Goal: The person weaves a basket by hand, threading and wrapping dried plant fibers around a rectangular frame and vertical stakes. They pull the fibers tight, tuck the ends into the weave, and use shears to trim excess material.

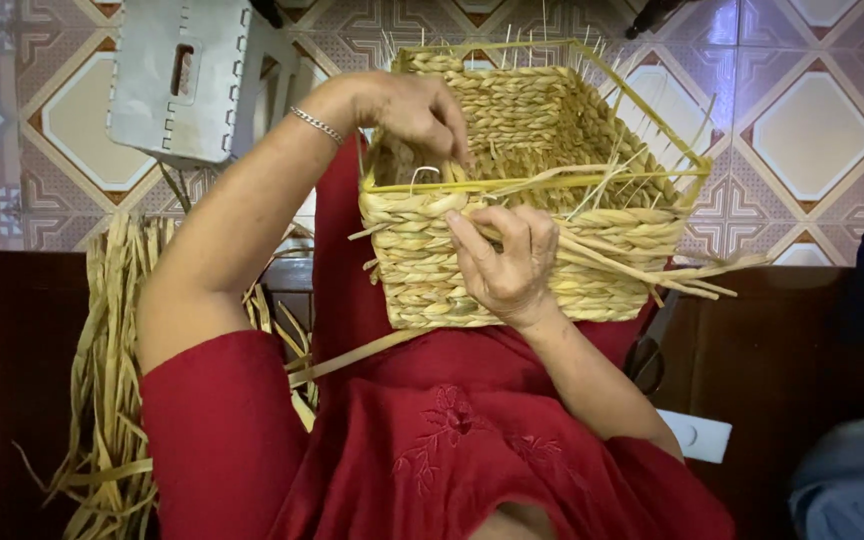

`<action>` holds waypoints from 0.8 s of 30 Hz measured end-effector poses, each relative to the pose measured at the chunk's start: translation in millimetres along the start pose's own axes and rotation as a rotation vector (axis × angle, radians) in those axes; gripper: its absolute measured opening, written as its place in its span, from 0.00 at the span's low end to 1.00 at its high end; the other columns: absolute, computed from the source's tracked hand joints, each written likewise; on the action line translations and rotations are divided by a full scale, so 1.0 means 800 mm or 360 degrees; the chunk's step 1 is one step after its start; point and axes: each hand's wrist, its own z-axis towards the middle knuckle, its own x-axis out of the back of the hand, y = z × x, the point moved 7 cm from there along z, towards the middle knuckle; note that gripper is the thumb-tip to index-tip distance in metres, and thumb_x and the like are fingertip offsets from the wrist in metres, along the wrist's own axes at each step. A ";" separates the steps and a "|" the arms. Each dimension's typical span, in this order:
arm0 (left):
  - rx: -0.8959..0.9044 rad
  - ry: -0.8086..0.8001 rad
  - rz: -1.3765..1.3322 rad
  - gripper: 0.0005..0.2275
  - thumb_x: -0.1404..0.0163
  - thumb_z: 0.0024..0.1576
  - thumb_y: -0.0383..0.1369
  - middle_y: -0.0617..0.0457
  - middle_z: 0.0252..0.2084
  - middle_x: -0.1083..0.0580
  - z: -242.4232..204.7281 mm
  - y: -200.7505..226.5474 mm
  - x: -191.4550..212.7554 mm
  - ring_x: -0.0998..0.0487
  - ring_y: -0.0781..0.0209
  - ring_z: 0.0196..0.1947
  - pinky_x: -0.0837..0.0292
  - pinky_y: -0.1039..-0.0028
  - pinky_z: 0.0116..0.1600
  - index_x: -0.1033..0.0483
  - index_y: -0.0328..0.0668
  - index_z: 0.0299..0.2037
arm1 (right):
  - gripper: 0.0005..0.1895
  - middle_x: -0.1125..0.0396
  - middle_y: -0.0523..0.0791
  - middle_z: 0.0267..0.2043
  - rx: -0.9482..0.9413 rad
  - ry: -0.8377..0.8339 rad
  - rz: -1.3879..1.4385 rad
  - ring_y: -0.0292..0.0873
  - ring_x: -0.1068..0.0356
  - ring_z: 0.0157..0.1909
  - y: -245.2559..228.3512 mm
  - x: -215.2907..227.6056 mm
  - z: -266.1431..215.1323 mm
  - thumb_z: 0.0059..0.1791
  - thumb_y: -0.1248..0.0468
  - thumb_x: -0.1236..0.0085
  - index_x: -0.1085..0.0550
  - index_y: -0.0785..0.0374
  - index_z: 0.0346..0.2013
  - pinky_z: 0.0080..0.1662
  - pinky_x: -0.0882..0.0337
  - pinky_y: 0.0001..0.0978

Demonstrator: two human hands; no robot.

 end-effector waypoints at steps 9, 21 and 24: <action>-0.0153 0.0044 0.0072 0.12 0.43 0.52 0.35 0.55 0.41 0.17 -0.016 0.028 0.008 0.19 0.68 0.38 0.24 0.74 0.45 0.15 0.49 0.46 | 0.22 0.35 0.42 0.49 -0.0008 -0.0025 -0.0026 0.48 0.42 0.52 -0.003 0.002 0.003 0.47 0.67 0.31 0.23 0.54 0.56 0.53 0.39 0.43; 0.0369 0.0604 0.1386 0.09 0.40 0.50 0.36 0.43 0.34 0.22 0.031 -0.003 0.036 0.22 0.47 0.38 0.30 0.50 0.52 0.18 0.43 0.38 | 0.25 0.36 0.42 0.50 0.0010 -0.0034 -0.0019 0.47 0.43 0.53 0.004 -0.005 -0.006 0.48 0.67 0.31 0.24 0.53 0.60 0.53 0.41 0.42; 0.0402 0.1041 0.1426 0.07 0.44 0.56 0.34 0.42 0.32 0.22 0.049 -0.131 0.127 0.21 0.46 0.34 0.28 0.51 0.43 0.18 0.43 0.39 | 0.25 0.35 0.42 0.51 0.0008 -0.0022 -0.0028 0.48 0.42 0.53 0.001 -0.002 -0.004 0.47 0.67 0.30 0.25 0.53 0.59 0.54 0.40 0.42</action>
